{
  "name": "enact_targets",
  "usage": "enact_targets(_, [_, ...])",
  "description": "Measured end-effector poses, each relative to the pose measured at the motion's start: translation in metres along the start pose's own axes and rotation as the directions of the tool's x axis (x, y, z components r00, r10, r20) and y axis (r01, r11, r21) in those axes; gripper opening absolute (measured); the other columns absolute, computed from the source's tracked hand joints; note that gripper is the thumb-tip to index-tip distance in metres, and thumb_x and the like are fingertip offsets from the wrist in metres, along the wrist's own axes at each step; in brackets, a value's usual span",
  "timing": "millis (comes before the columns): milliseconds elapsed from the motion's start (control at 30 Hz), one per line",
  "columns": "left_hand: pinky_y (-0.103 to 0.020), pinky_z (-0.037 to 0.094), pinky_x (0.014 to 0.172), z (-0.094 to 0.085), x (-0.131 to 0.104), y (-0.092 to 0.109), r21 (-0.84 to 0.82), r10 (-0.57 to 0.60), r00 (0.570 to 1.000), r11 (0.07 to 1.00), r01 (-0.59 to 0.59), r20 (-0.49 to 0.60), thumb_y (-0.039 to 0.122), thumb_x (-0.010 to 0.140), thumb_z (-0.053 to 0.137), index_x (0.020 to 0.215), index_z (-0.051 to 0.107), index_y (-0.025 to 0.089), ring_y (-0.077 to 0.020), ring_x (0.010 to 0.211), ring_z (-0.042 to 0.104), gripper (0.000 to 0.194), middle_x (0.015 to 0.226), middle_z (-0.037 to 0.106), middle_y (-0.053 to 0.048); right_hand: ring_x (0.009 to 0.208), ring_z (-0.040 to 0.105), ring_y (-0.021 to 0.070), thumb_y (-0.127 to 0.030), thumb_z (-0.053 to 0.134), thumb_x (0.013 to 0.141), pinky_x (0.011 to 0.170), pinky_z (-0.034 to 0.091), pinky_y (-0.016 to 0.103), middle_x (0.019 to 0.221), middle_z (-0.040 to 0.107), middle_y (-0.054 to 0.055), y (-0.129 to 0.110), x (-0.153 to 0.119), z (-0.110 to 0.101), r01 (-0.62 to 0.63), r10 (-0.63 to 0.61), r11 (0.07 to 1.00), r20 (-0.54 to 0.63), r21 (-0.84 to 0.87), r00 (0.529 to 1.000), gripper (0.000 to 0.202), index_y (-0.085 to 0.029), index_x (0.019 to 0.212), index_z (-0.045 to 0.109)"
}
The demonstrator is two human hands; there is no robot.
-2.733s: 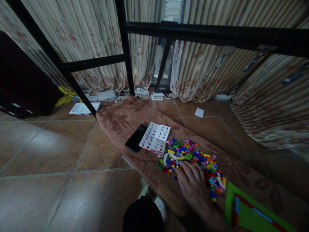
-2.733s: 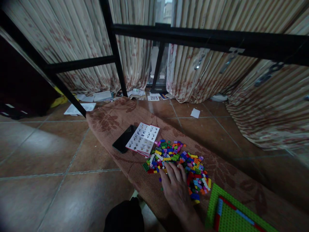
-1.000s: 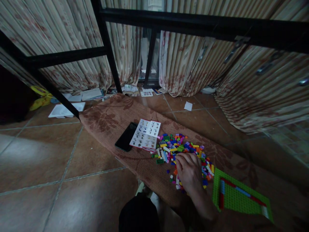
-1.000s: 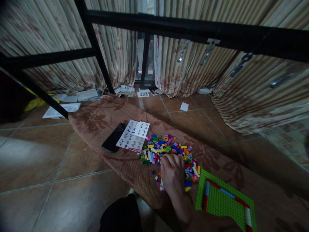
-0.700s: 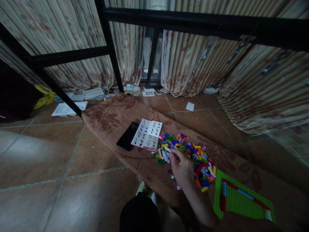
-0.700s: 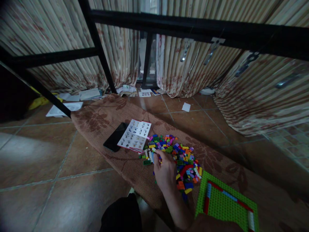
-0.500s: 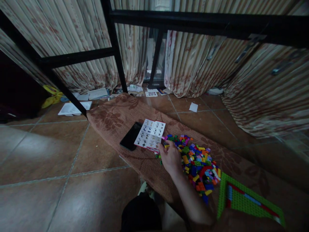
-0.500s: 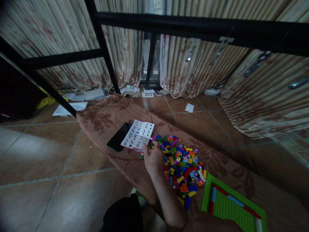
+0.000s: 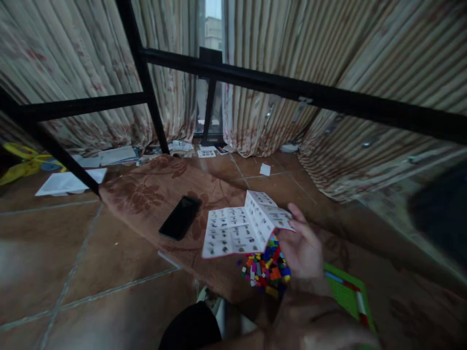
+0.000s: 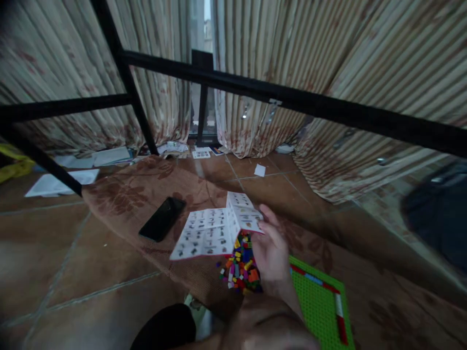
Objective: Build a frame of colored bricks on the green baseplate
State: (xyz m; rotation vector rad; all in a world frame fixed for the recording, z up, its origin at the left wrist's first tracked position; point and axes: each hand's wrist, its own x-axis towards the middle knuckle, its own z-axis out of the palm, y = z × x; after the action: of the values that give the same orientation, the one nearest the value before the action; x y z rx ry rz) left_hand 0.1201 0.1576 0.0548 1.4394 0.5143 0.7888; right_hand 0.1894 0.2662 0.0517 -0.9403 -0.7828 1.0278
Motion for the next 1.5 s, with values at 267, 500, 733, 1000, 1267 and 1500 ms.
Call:
enact_targets(267, [-0.027, 0.044, 0.068, 0.014, 0.011, -0.013, -0.408, -0.212, 0.957, 0.87, 0.277, 0.196, 0.067, 0.058, 0.076, 0.109, 0.061, 0.017, -0.0188, 0.088, 0.059, 0.073, 0.105, 0.063, -0.009, 0.097, 0.067, 0.0256, -0.035, 0.039, 0.085, 0.085, 0.051, 0.048, 0.109, 0.072, 0.005, -0.076, -0.067, -0.136, 0.329, -0.4, 0.897, -0.222, -0.297, 0.889, 0.045, -0.029, 0.121, 0.064])
enact_targets(500, [-0.034, 0.049, 0.088, 0.039, 0.047, -0.01, -0.767, -0.398, 0.917, 0.585, 0.265, 0.013, 0.042, 0.084, 0.065, 0.115, 0.055, 0.017, -0.0197, 0.098, 0.063, 0.041, 0.122, 0.062, -0.012, 0.104, 0.066, 0.0277, -0.034, 0.037, 0.085, 0.087, 0.049, 0.052, 0.121, 0.068, 0.006, -0.077, -0.102, -0.191, 0.325, -0.38, 0.91, -0.207, -0.256, 0.902, 0.049, -0.031, 0.128, 0.059])
enact_targets(733, [-0.036, 0.055, 0.085, 0.048, 0.066, -0.027, -0.73, -0.402, 0.91, 0.651, 0.21, -0.098, 0.035, 0.088, 0.062, 0.128, 0.049, 0.021, -0.0214, 0.1, 0.066, 0.044, 0.128, 0.061, -0.01, 0.056, 0.054, 0.0106, -0.02, 0.073, 0.063, 0.064, 0.046, 0.027, 0.059, 0.057, -0.008, -0.097, -0.112, -0.229, 0.071, -0.296, 0.909, -0.517, -0.411, 0.803, 0.05, -0.022, 0.113, 0.066])
enact_targets(1000, [-0.033, 0.057, 0.076, 0.067, 0.073, -0.042, -0.636, -0.43, 0.891, 0.73, 0.25, -0.144, 0.031, 0.086, 0.065, 0.127, 0.05, 0.021, -0.0205, 0.093, 0.068, 0.044, 0.124, 0.063, -0.009, 0.081, 0.067, 0.0193, -0.049, 0.074, 0.072, 0.08, 0.051, 0.035, 0.089, 0.073, 0.006, -0.104, -0.121, -0.248, -0.06, -0.06, 0.974, -0.507, -0.218, 0.86, 0.06, -0.019, 0.122, 0.06])
enact_targets(1267, [-0.032, 0.058, 0.074, 0.098, 0.063, -0.05, -0.6, -0.476, 0.878, 0.716, 0.357, -0.046, 0.033, 0.085, 0.066, 0.116, 0.057, 0.016, -0.0219, 0.089, 0.069, 0.037, 0.112, 0.069, -0.011, 0.087, 0.07, 0.0228, -0.042, 0.082, 0.063, 0.075, 0.055, 0.033, 0.107, 0.074, 0.009, -0.117, -0.133, -0.238, -0.12, 0.099, 0.992, -0.405, -0.028, 0.909, 0.057, -0.021, 0.113, 0.064])
enact_targets(1500, [-0.03, 0.058, 0.072, 0.107, 0.065, -0.054, -0.66, -0.49, 0.87, 0.638, 0.397, 0.051, 0.03, 0.089, 0.061, 0.119, 0.057, 0.019, -0.0187, 0.088, 0.069, 0.032, 0.118, 0.067, -0.008, 0.061, 0.07, 0.0216, -0.03, 0.086, 0.052, 0.055, 0.054, 0.032, 0.084, 0.077, 0.005, -0.127, -0.144, -0.264, -0.121, 0.004, 0.983, -0.645, -0.137, 0.765, 0.043, -0.019, 0.091, 0.069])
